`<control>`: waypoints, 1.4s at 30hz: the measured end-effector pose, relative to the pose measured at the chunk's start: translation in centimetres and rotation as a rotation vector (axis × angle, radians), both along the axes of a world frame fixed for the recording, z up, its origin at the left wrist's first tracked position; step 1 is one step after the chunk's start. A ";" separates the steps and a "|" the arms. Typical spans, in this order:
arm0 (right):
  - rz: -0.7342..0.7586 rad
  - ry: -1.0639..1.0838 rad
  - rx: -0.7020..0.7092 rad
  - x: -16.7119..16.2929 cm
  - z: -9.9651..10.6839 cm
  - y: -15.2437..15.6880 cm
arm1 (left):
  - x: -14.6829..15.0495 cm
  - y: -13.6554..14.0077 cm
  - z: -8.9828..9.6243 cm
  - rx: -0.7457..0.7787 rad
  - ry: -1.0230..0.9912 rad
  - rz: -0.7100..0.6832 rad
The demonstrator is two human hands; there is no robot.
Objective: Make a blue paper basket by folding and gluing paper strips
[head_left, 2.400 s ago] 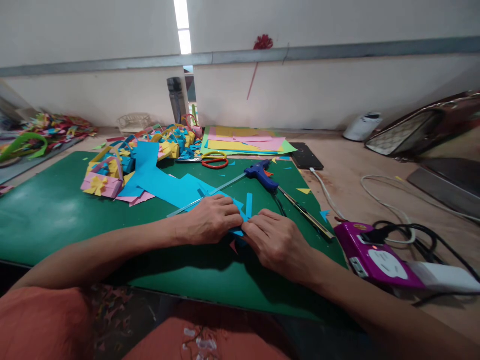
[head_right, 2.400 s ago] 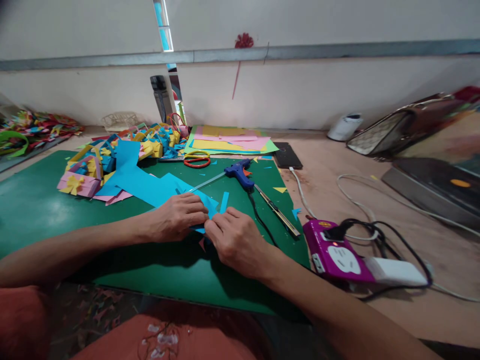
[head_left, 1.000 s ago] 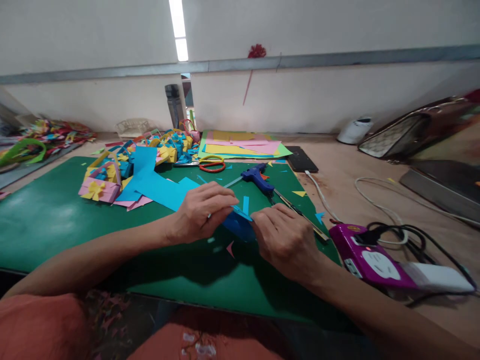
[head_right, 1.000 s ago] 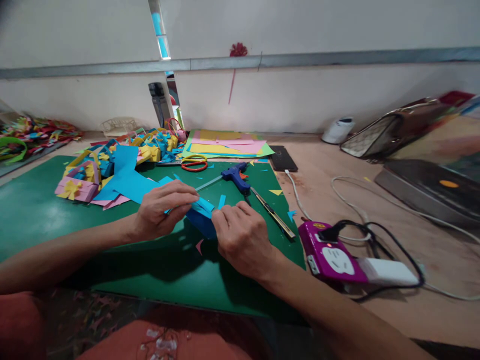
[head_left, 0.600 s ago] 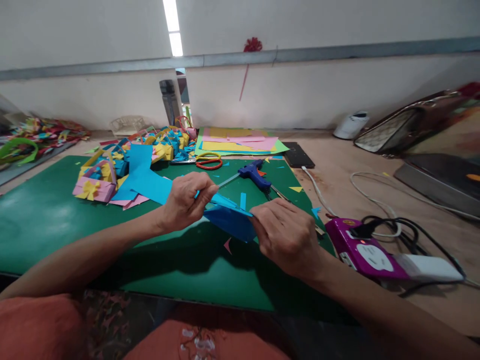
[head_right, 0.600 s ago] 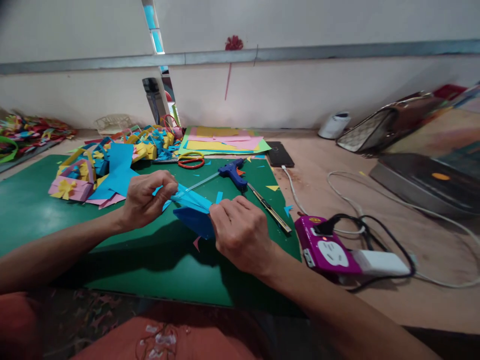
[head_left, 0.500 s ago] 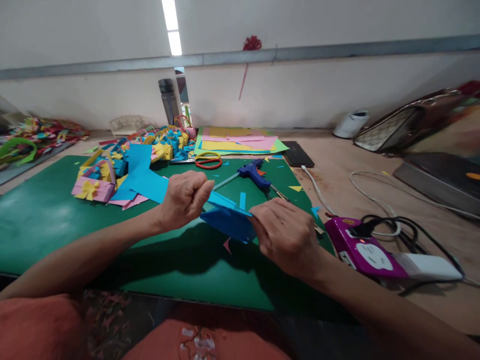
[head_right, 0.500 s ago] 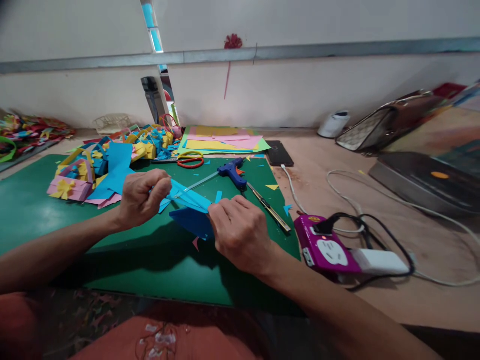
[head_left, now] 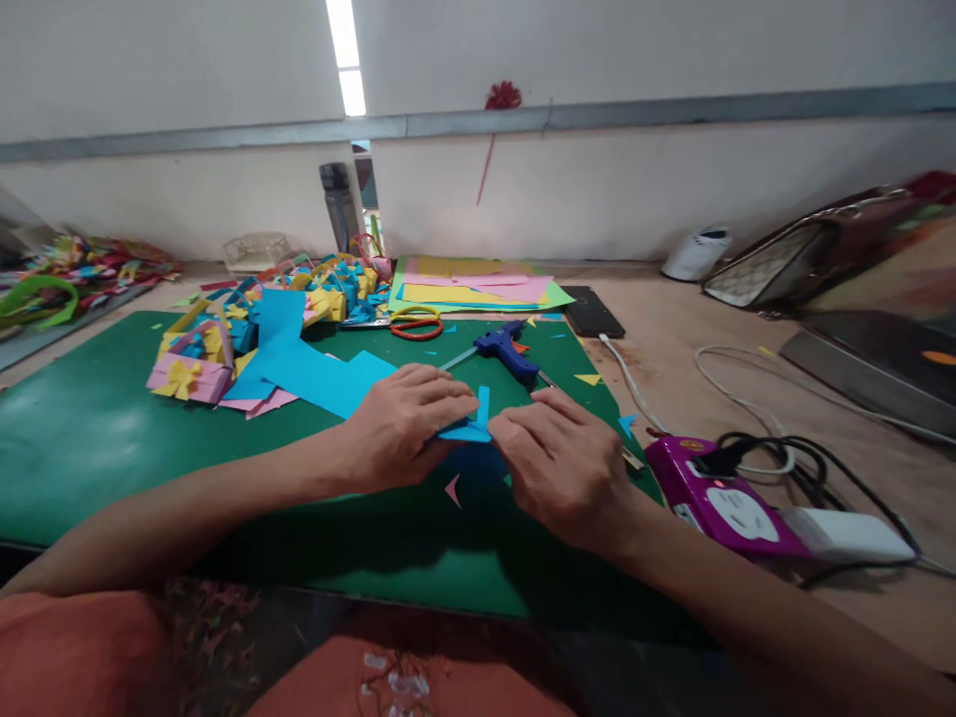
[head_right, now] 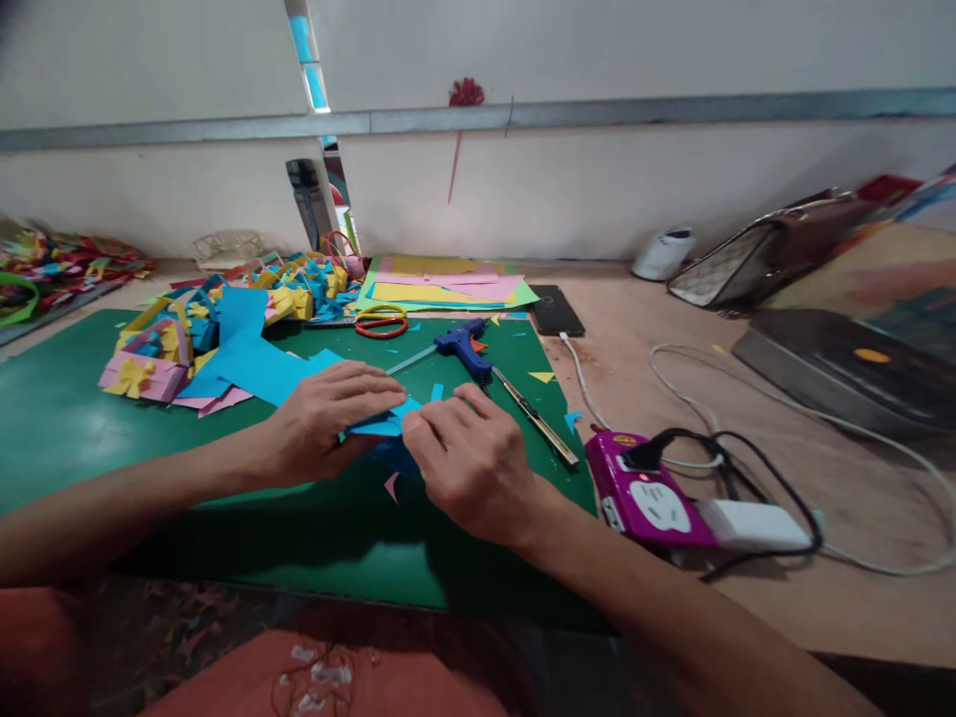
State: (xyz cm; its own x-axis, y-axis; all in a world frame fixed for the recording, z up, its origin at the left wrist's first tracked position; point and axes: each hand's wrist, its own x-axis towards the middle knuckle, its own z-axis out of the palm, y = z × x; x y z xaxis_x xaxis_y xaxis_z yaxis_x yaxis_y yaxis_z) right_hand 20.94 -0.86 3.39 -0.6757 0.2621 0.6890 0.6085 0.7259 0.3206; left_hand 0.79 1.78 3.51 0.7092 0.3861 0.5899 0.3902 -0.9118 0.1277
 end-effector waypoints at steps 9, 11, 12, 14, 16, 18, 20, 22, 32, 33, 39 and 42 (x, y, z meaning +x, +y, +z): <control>0.079 0.321 -0.084 0.1 2.0 -0.4 | -0.3 0.7 1.1 -0.851 -0.514 0.180; 0.080 0.367 -0.094 0.3 2.1 -0.4 | -0.1 1.1 1.2 -1.166 -0.830 0.212; 0.089 0.373 -0.097 0.3 2.0 -0.2 | 0.1 1.4 1.1 -1.291 -0.961 0.223; 0.109 0.350 -0.104 0.3 1.4 0.1 | 0.6 1.7 0.9 -1.462 -1.124 0.236; 0.105 0.279 -0.115 0.2 0.4 0.6 | 0.9 1.8 0.7 -1.574 -1.165 0.240; 0.069 0.191 -0.096 0.1 -0.5 0.8 | 1.2 1.8 0.7 -1.647 -1.158 0.248; 0.068 0.137 -0.047 0.2 -1.1 0.5 | 1.2 1.7 0.9 -1.680 -1.165 0.260; 0.116 0.121 0.004 0.4 -1.2 0.0 | 1.2 1.7 1.2 -1.667 -1.203 0.240; 0.115 0.049 -0.088 0.4 -1.4 0.9 | 2.4 2.3 0.0 -1.690 -1.260 0.292; 0.105 0.043 -0.096 0.3 -1.6 0.9 | 2.4 2.4 -0.2 -1.681 -1.270 0.314; 0.082 -0.010 -0.172 -0.1 -2.6 0.7 | 2.3 2.8 -1.4 -1.623 -1.242 0.343; 0.088 -0.034 -0.181 -0.1 -2.9 0.7 | 2.5 2.6 -1.7 -1.630 -1.203 0.327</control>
State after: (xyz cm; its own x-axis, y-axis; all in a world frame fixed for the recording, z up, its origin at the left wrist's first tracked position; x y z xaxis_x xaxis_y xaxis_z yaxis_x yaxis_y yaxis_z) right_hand 20.89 -0.14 0.49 -0.7239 0.3182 0.6122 0.5309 0.8235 0.1998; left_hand 3.30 4.35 1.84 0.1186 0.9335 -0.3384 -0.4030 0.3567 0.8428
